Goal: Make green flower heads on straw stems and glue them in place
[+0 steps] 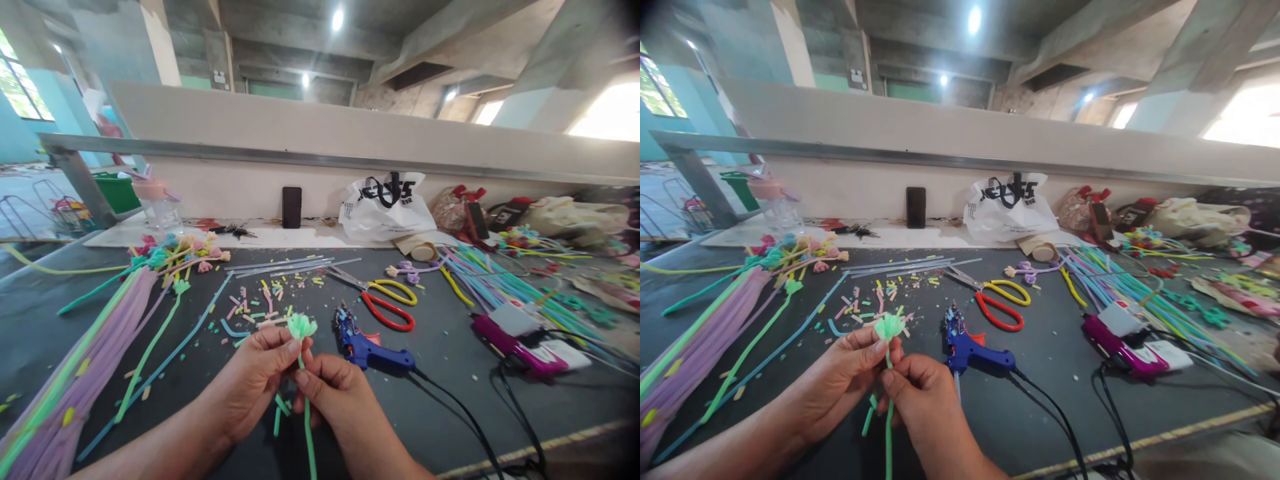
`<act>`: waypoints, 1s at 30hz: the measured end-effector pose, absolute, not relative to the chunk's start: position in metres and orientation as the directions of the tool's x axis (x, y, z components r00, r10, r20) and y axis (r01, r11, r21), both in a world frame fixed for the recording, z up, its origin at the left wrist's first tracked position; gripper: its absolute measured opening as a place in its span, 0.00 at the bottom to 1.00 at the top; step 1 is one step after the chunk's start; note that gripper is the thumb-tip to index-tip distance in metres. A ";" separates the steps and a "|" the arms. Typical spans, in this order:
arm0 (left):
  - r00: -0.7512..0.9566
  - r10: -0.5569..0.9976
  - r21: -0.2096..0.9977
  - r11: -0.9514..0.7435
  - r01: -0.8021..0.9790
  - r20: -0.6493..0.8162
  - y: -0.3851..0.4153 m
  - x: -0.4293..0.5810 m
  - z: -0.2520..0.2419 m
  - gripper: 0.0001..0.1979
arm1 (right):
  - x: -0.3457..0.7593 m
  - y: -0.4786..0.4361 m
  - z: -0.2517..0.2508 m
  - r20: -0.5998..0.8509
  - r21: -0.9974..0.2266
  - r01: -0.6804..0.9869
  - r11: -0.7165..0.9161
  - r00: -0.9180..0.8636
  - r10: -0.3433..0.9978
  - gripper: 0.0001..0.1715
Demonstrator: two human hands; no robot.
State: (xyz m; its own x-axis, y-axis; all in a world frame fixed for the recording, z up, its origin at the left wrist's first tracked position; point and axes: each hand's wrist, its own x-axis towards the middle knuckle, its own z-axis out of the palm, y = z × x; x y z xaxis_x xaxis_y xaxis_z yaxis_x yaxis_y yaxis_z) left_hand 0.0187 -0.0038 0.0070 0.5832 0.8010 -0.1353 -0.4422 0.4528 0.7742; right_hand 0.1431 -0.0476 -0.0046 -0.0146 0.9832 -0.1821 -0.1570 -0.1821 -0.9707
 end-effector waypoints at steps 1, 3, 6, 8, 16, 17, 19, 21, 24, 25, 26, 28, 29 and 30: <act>0.587 0.798 0.771 0.457 -0.444 -0.135 -0.004 0.019 0.007 0.09 | 0.143 -0.047 -0.005 -0.185 -0.970 -0.157 -0.185 -0.014 0.983 0.21; 0.598 0.791 0.765 0.462 -0.450 -0.126 -0.004 0.019 0.005 0.09 | 0.142 -0.047 -0.006 -0.179 -0.970 -0.162 -0.179 -0.012 0.984 0.23; 0.635 0.767 0.750 0.476 -0.458 -0.099 -0.003 0.019 0.004 0.08 | 0.140 -0.047 -0.009 -0.154 -0.975 -0.160 -0.154 -0.016 0.988 0.24; 0.649 0.755 0.730 0.497 -0.470 -0.097 -0.002 0.018 0.004 0.09 | 0.141 -0.048 -0.007 -0.133 -0.980 -0.140 -0.140 -0.055 0.990 0.24; 0.608 0.790 0.704 0.473 -0.530 -0.074 0.019 -0.006 0.023 0.05 | 0.185 -0.045 0.025 0.158 -0.963 0.248 0.103 0.211 0.965 0.12; 0.613 0.787 0.708 0.469 -0.527 -0.064 0.023 -0.010 0.025 0.06 | 0.190 -0.043 0.026 0.224 -0.927 0.352 0.133 0.230 0.947 0.11; 0.633 0.771 0.717 0.475 -0.510 -0.061 0.028 -0.015 0.027 0.07 | 0.195 -0.039 0.022 0.344 -0.800 0.566 0.197 0.164 0.924 0.08; 0.655 0.753 0.727 0.487 -0.483 -0.070 0.031 -0.018 0.027 0.07 | 0.195 -0.038 0.017 0.401 -0.608 0.745 0.274 -0.009 0.916 0.08; 0.682 0.726 0.730 0.511 -0.454 -0.084 0.031 -0.019 0.025 0.06 | 0.191 -0.038 0.011 0.298 -0.320 0.890 0.324 -0.230 0.926 0.10; 0.686 0.722 0.727 0.517 -0.452 -0.087 0.031 -0.018 0.025 0.05 | 0.189 -0.039 0.011 0.237 -0.247 0.915 0.319 -0.262 0.935 0.10; 0.688 0.720 0.723 0.522 -0.453 -0.089 0.031 -0.018 0.024 0.06 | 0.188 -0.040 0.011 0.180 -0.189 0.931 0.312 -0.280 0.943 0.10; 0.688 0.720 0.719 0.525 -0.456 -0.090 0.031 -0.018 0.024 0.07 | 0.185 -0.042 0.012 0.094 -0.115 0.945 0.308 -0.298 0.950 0.08; 0.687 0.721 0.718 0.526 -0.456 -0.091 0.031 -0.018 0.025 0.07 | 0.183 -0.043 0.013 0.067 -0.095 0.947 0.307 -0.302 0.951 0.07; 0.688 0.720 0.718 0.527 -0.455 -0.092 0.031 -0.018 0.025 0.07 | 0.182 -0.044 0.013 0.047 -0.085 0.948 0.307 -0.304 0.952 0.06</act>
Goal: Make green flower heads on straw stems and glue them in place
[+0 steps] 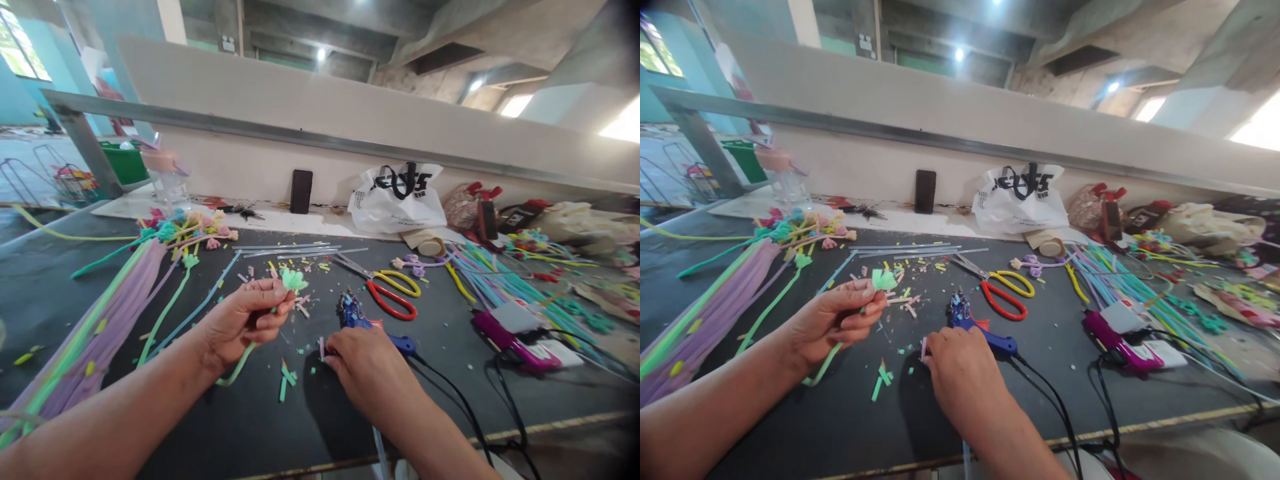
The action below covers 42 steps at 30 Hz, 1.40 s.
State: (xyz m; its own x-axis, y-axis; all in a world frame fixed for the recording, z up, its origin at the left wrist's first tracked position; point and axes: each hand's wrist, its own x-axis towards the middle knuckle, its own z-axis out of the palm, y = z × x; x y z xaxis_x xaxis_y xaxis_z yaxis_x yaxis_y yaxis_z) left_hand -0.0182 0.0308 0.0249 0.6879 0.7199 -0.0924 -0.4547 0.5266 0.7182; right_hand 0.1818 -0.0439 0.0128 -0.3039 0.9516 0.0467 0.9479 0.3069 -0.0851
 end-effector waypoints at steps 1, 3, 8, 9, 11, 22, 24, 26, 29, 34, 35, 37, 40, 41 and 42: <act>0.687 0.721 0.718 0.526 -0.456 -0.092 0.031 -0.018 0.025 0.07 | 0.180 -0.044 0.012 0.031 -0.078 0.949 0.306 -0.305 0.952 0.05; 0.686 0.722 0.721 0.524 -0.454 -0.093 0.030 -0.019 0.026 0.07 | 0.177 -0.045 0.010 0.005 -0.062 0.948 0.311 -0.311 0.950 0.07; 0.686 0.722 0.722 0.521 -0.455 -0.089 0.030 -0.018 0.026 0.07 | 0.177 -0.041 0.004 0.033 -0.150 0.952 0.268 -0.266 0.963 0.10; 0.682 0.726 0.720 0.518 -0.461 -0.085 0.031 -0.018 0.026 0.06 | 0.177 -0.040 0.003 0.054 -0.208 0.939 0.272 -0.267 0.962 0.10; 0.672 0.736 0.716 0.511 -0.475 -0.079 0.032 -0.019 0.027 0.06 | 0.177 -0.039 0.002 0.137 -0.301 0.894 0.332 -0.304 0.943 0.12; 0.676 0.734 0.697 0.519 -0.495 -0.066 0.031 -0.019 0.027 0.07 | 0.147 -0.051 -0.022 0.204 -0.268 0.778 0.568 -0.530 0.823 0.09; 0.686 0.725 0.697 0.523 -0.491 -0.060 0.031 -0.018 0.027 0.07 | 0.147 -0.051 -0.025 0.178 -0.229 0.798 0.557 -0.528 0.830 0.06; 0.690 0.721 0.693 0.529 -0.489 -0.064 0.031 -0.017 0.026 0.07 | 0.146 -0.051 -0.026 0.179 -0.230 0.795 0.562 -0.533 0.827 0.06; 0.696 0.713 0.679 0.551 -0.485 -0.081 0.031 -0.015 0.024 0.07 | 0.144 -0.052 -0.023 0.235 -0.304 0.750 0.587 -0.539 0.809 0.09; 0.745 0.663 0.645 0.601 -0.472 -0.072 0.029 -0.013 0.020 0.07 | 0.147 -0.054 -0.006 0.436 -0.402 0.679 0.615 -0.449 0.780 0.11; 0.753 0.655 0.635 0.611 -0.473 -0.069 0.029 -0.013 0.019 0.06 | 0.149 -0.054 -0.001 0.437 -0.422 0.667 0.614 -0.444 0.782 0.10; 0.771 0.634 0.610 0.637 -0.472 -0.065 0.028 -0.014 0.017 0.06 | 0.156 -0.051 0.006 0.424 -0.470 0.643 0.604 -0.436 0.794 0.08; 0.799 0.598 0.586 0.669 -0.458 -0.059 0.027 -0.014 0.016 0.06 | 0.167 -0.046 0.011 0.439 -0.632 0.599 0.492 -0.247 0.864 0.05; 0.806 0.589 0.583 0.675 -0.453 -0.056 0.026 -0.014 0.016 0.07 | 0.169 -0.043 0.012 0.429 -0.716 0.547 0.434 -0.146 0.892 0.03; 0.812 0.580 0.587 0.677 -0.443 -0.057 0.025 -0.013 0.016 0.08 | 0.170 -0.041 0.011 0.381 -0.808 0.462 0.366 -0.066 0.922 0.04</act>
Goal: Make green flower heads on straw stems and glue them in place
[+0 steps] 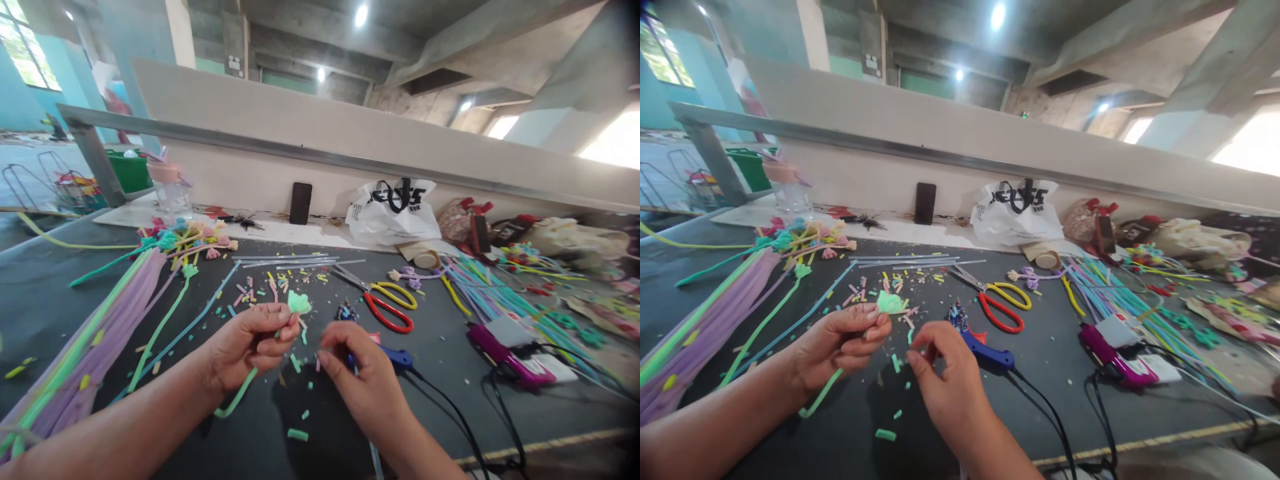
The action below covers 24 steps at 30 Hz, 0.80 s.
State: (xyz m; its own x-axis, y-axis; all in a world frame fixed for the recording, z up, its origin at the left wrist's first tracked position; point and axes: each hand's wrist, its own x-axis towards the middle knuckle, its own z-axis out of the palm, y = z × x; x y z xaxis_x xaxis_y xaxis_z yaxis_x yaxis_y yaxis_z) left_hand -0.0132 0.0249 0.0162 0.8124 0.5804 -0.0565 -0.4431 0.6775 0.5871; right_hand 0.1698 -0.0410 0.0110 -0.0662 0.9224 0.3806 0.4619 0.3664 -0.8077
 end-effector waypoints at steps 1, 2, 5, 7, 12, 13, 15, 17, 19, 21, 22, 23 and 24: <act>0.817 0.573 0.595 0.677 -0.433 -0.058 0.023 -0.012 0.016 0.09 | 0.169 -0.039 0.010 0.305 -0.891 0.345 0.294 -0.025 0.952 0.11; 0.824 0.563 0.604 0.678 -0.419 -0.060 0.021 -0.011 0.016 0.10 | 0.167 -0.037 0.009 0.222 -0.952 0.210 0.224 -0.033 0.974 0.19; 0.832 0.550 0.623 0.677 -0.392 -0.074 0.016 -0.007 0.015 0.09 | 0.157 -0.034 0.008 0.080 -0.996 -0.063 0.068 -0.215 0.973 0.28; 0.799 0.594 0.634 0.654 -0.412 -0.093 0.015 -0.006 0.014 0.09 | 0.154 -0.035 0.008 0.015 -1.000 -0.012 0.013 -0.211 0.977 0.14; 0.608 0.792 0.644 0.496 -0.582 -0.060 0.035 -0.016 0.017 0.09 | 0.179 -0.030 0.014 0.077 -0.937 0.340 0.075 -0.005 0.997 0.05; 0.572 0.819 0.635 0.469 -0.614 -0.052 0.041 -0.019 0.018 0.09 | 0.187 -0.026 0.016 0.173 -0.895 0.426 0.134 0.055 0.983 0.06; 0.486 0.873 0.623 0.400 -0.672 -0.037 0.052 -0.026 0.020 0.09 | 0.203 -0.015 0.019 0.375 -0.752 0.629 0.197 0.162 0.913 0.12; 0.421 0.907 0.616 0.348 -0.706 -0.030 0.059 -0.031 0.020 0.08 | 0.213 -0.005 0.022 0.514 -0.497 0.829 0.255 0.045 0.857 0.25; 0.405 0.914 0.620 0.335 -0.710 -0.029 0.062 -0.033 0.019 0.08 | 0.217 -0.001 0.023 0.557 -0.297 0.919 0.260 -0.054 0.829 0.32; 0.439 0.898 0.645 0.358 -0.675 -0.039 0.060 -0.030 0.018 0.08 | 0.219 -0.004 0.023 0.566 -0.247 0.937 0.248 -0.069 0.822 0.30; 0.463 0.885 0.664 0.377 -0.646 -0.052 0.057 -0.028 0.018 0.07 | 0.220 -0.006 0.023 0.567 -0.246 0.937 0.249 -0.069 0.821 0.29; 0.489 0.869 0.682 0.399 -0.613 -0.070 0.054 -0.025 0.018 0.07 | 0.222 -0.010 0.023 0.564 -0.235 0.941 0.245 -0.074 0.823 0.30; 0.505 0.859 0.696 0.416 -0.585 -0.090 0.050 -0.022 0.017 0.06 | 0.224 -0.013 0.022 0.549 -0.205 0.951 0.232 -0.084 0.832 0.32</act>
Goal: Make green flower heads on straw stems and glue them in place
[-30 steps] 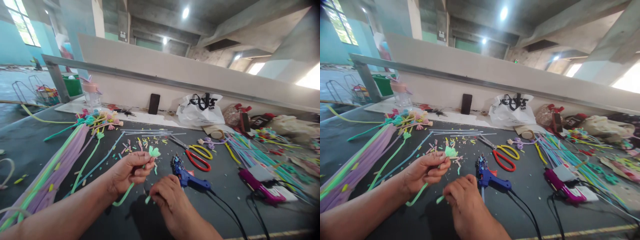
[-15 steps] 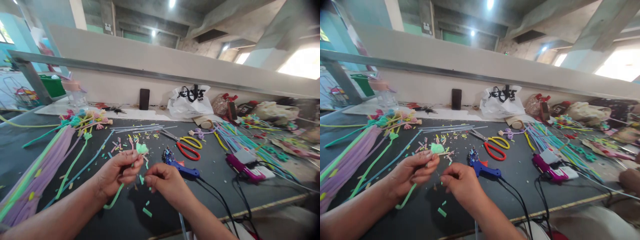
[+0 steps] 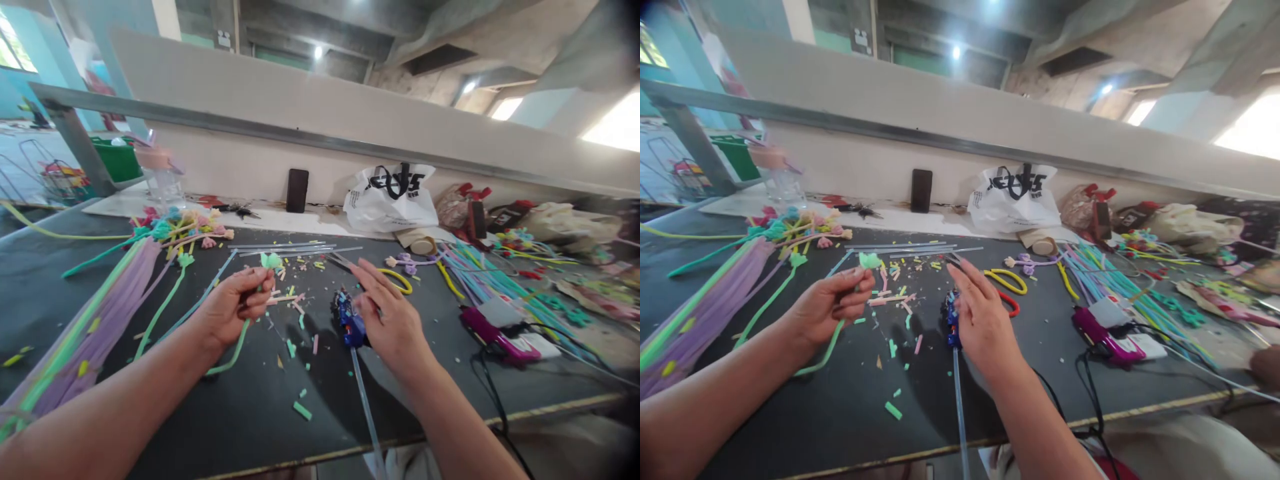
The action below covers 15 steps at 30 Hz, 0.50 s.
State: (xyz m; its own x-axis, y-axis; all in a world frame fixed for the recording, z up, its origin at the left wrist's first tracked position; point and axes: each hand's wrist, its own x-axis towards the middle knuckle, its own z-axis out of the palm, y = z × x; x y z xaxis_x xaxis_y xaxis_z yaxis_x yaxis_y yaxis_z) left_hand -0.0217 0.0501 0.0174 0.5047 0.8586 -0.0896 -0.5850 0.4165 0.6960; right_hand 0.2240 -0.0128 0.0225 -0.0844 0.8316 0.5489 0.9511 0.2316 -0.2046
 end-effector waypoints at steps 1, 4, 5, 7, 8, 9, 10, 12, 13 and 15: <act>0.519 0.848 0.705 0.432 -0.562 -0.106 0.047 -0.019 0.017 0.05 | 0.227 -0.016 0.022 0.509 -0.161 0.965 0.209 -0.101 0.855 0.35; 0.553 0.823 0.701 0.470 -0.536 -0.129 0.040 -0.014 0.017 0.04 | 0.239 -0.025 0.023 0.267 -0.066 0.995 0.081 -0.060 0.962 0.40; 0.562 0.816 0.693 0.483 -0.536 -0.134 0.039 -0.013 0.016 0.04 | 0.243 -0.028 0.023 0.176 -0.063 0.997 0.041 -0.029 0.984 0.40; 0.577 0.802 0.669 0.513 -0.538 -0.151 0.037 -0.012 0.016 0.04 | 0.249 -0.034 0.023 0.061 -0.068 0.996 0.051 -0.047 0.997 0.42; 0.582 0.797 0.657 0.525 -0.541 -0.158 0.037 -0.012 0.016 0.04 | 0.250 -0.037 0.022 0.035 -0.076 0.993 0.091 -0.088 0.995 0.43; 0.590 0.791 0.647 0.537 -0.541 -0.163 0.037 -0.012 0.016 0.04 | 0.251 -0.039 0.020 0.009 -0.071 0.991 0.110 -0.110 0.994 0.43; 0.596 0.786 0.639 0.546 -0.541 -0.167 0.037 -0.012 0.017 0.04 | 0.252 -0.041 0.018 -0.002 -0.051 0.995 0.088 -0.088 0.996 0.43; 0.603 0.778 0.627 0.561 -0.541 -0.176 0.036 -0.011 0.017 0.04 | 0.253 -0.041 0.011 -0.013 -0.024 0.999 0.037 -0.037 0.999 0.45; 0.608 0.774 0.621 0.568 -0.540 -0.179 0.035 -0.011 0.017 0.04 | 0.253 -0.040 0.007 -0.008 -0.021 1.000 0.021 -0.022 1.000 0.46; 0.627 0.760 0.617 0.578 -0.534 -0.170 0.035 -0.011 0.017 0.04 | 0.255 -0.036 0.000 0.011 -0.037 0.999 0.035 -0.035 0.999 0.49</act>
State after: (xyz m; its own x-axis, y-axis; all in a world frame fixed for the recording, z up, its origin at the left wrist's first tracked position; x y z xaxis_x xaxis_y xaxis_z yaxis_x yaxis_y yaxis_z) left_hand -0.0106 0.0345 0.0169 0.6267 0.7604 -0.1704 -0.5336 0.5781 0.6173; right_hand 0.2547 -0.0357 -0.0002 -0.0347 0.9993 0.0113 0.9987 0.0351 -0.0366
